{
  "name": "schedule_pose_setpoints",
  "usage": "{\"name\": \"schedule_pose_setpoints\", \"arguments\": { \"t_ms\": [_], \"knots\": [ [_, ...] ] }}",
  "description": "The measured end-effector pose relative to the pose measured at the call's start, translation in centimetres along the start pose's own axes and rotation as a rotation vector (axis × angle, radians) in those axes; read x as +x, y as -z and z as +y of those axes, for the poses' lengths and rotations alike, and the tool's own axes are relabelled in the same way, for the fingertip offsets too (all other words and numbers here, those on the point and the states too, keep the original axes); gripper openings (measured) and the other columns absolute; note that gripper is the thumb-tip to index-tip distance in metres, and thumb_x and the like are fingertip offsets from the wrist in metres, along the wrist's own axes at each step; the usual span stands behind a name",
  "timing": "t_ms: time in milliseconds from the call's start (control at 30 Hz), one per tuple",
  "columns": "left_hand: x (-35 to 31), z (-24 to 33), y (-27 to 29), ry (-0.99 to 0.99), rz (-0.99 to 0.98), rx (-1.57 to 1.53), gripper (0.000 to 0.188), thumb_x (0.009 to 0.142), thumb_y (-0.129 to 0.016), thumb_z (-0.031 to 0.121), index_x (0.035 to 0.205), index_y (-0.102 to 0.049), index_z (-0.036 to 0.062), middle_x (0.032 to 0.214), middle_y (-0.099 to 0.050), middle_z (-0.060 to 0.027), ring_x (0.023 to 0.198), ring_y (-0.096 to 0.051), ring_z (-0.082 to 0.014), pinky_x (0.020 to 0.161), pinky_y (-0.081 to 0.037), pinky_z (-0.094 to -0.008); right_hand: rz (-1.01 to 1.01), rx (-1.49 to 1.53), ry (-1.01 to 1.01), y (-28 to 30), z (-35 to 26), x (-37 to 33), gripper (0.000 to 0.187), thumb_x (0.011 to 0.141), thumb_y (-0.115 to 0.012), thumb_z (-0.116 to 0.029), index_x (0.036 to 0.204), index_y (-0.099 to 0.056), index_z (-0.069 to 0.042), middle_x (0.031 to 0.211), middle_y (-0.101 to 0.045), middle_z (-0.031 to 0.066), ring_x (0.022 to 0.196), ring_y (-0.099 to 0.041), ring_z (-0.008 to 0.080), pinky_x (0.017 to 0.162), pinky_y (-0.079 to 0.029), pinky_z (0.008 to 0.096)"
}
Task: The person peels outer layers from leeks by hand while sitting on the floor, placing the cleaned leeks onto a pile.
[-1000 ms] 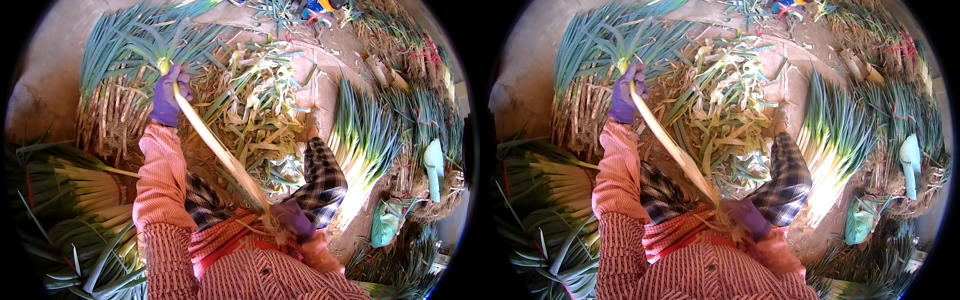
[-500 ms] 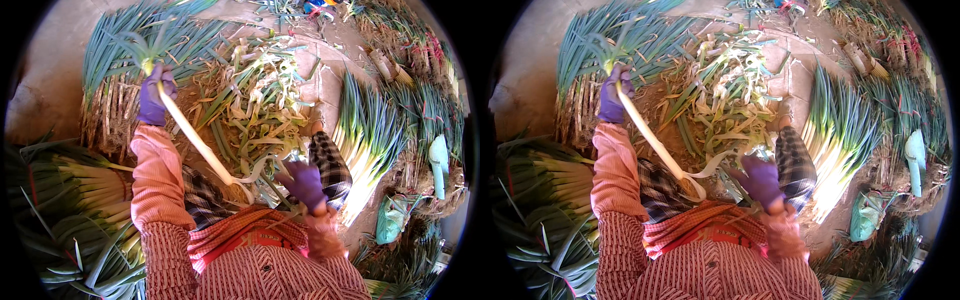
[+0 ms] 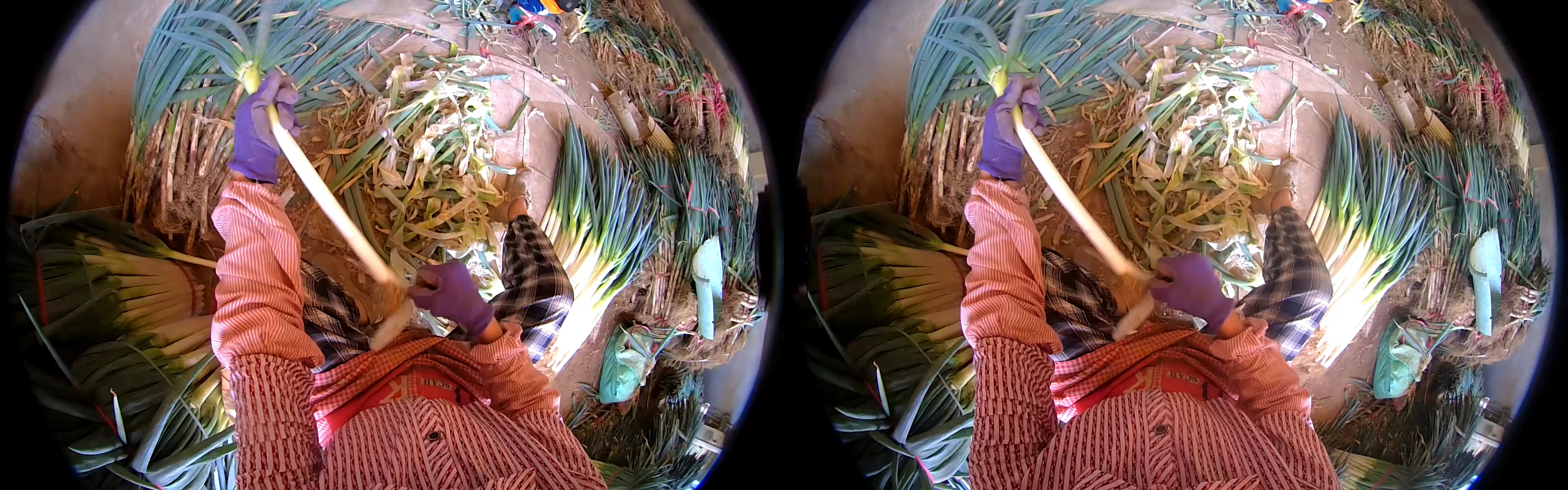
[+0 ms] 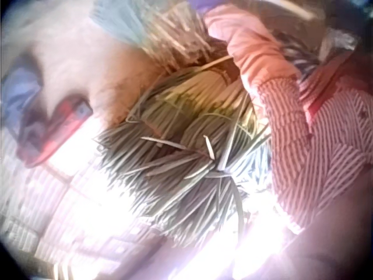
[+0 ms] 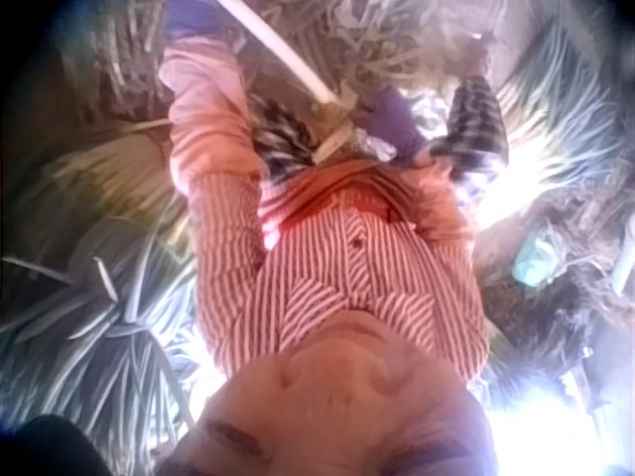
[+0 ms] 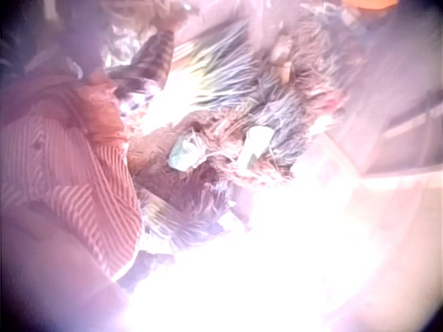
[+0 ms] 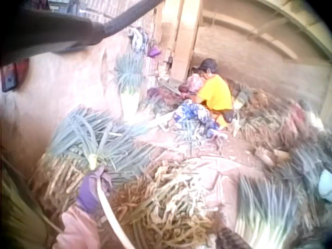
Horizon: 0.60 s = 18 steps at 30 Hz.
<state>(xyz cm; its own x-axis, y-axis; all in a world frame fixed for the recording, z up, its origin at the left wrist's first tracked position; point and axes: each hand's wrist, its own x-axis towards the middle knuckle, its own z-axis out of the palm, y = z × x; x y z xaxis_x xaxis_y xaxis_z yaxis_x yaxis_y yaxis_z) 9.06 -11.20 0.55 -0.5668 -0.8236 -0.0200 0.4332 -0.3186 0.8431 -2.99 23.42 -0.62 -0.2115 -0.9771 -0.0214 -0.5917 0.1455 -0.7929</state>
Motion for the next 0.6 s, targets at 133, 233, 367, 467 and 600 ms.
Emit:
{"name": "schedule_pose_setpoints", "arguments": {
  "t_ms": [133,233,367,467,600],
  "knots": [
    [-0.5,0.6,0.2,0.036,0.119,0.043,0.033,0.094,-0.057,0.03,0.104,-0.058,-0.0009,0.066,-0.06,-0.0006,0.042,-0.049,-0.0103,0.036,-0.044,-0.0274,0.042,-0.045,-0.22,0.6,-0.3,-1.0,0.016,0.072,-0.066,-0.008,0.061,-0.056,-0.001,0.052,-0.052,0.01,0.045,-0.05,0.0135,0.045,-0.039,0.0292],
    [-0.7,0.9,2.3,0.002,0.09,0.066,0.038,0.096,-0.053,0.034,0.111,-0.056,-0.0008,0.067,-0.058,0.0046,0.043,-0.047,-0.0077,0.039,-0.04,-0.0268,0.004,-0.253,-0.252,-0.5,0.5,-2.9,0.015,0.071,-0.067,-0.008,0.062,-0.057,-0.001,0.053,-0.053,0.0112,0.046,-0.051,0.0123,0.046,-0.041,0.0282],
    [-1.1,1.6,3.6,0.01,0.078,0.054,0.037,0.097,-0.052,0.034,0.113,-0.055,0.0019,0.069,-0.058,0.0063,0.045,-0.047,-0.0055,0.041,-0.038,-0.0239,0.179,0.074,-0.473,-0.2,0.4,-1.7,0.02,0.078,-0.063,-0.019,0.068,-0.059,-0.002,0.057,-0.055,0.0036,0.054,-0.05,0.0108,0.054,-0.044,0.0301],
    [-1.0,1.1,3.3,0.0,0.068,0.031,0.037,0.097,-0.051,0.035,0.114,-0.055,0.0023,0.071,-0.059,0.0066,0.046,-0.047,-0.0057,0.041,-0.038,-0.0237,0.14,0.439,-0.215,-2.4,-3.5,2.2,0.029,0.088,-0.061,-0.027,0.102,-0.062,-0.001,0.068,-0.058,0.0018,0.062,-0.052,0.0098,0.061,-0.045,0.0283],
    [-1.1,0.9,4.1,0.018,0.053,0.028,0.037,0.097,-0.053,0.035,0.113,-0.055,0.0024,0.072,-0.059,0.0057,0.048,-0.047,-0.006,0.043,-0.04,-0.0247,-0.057,0.228,-0.204,-4.7,-5.3,3.1,0.026,0.092,-0.057,-0.028,0.105,-0.06,-0.006,0.068,-0.056,0.0085,0.056,-0.052,0.0154,0.058,-0.044,0.0302]
  ]
}}
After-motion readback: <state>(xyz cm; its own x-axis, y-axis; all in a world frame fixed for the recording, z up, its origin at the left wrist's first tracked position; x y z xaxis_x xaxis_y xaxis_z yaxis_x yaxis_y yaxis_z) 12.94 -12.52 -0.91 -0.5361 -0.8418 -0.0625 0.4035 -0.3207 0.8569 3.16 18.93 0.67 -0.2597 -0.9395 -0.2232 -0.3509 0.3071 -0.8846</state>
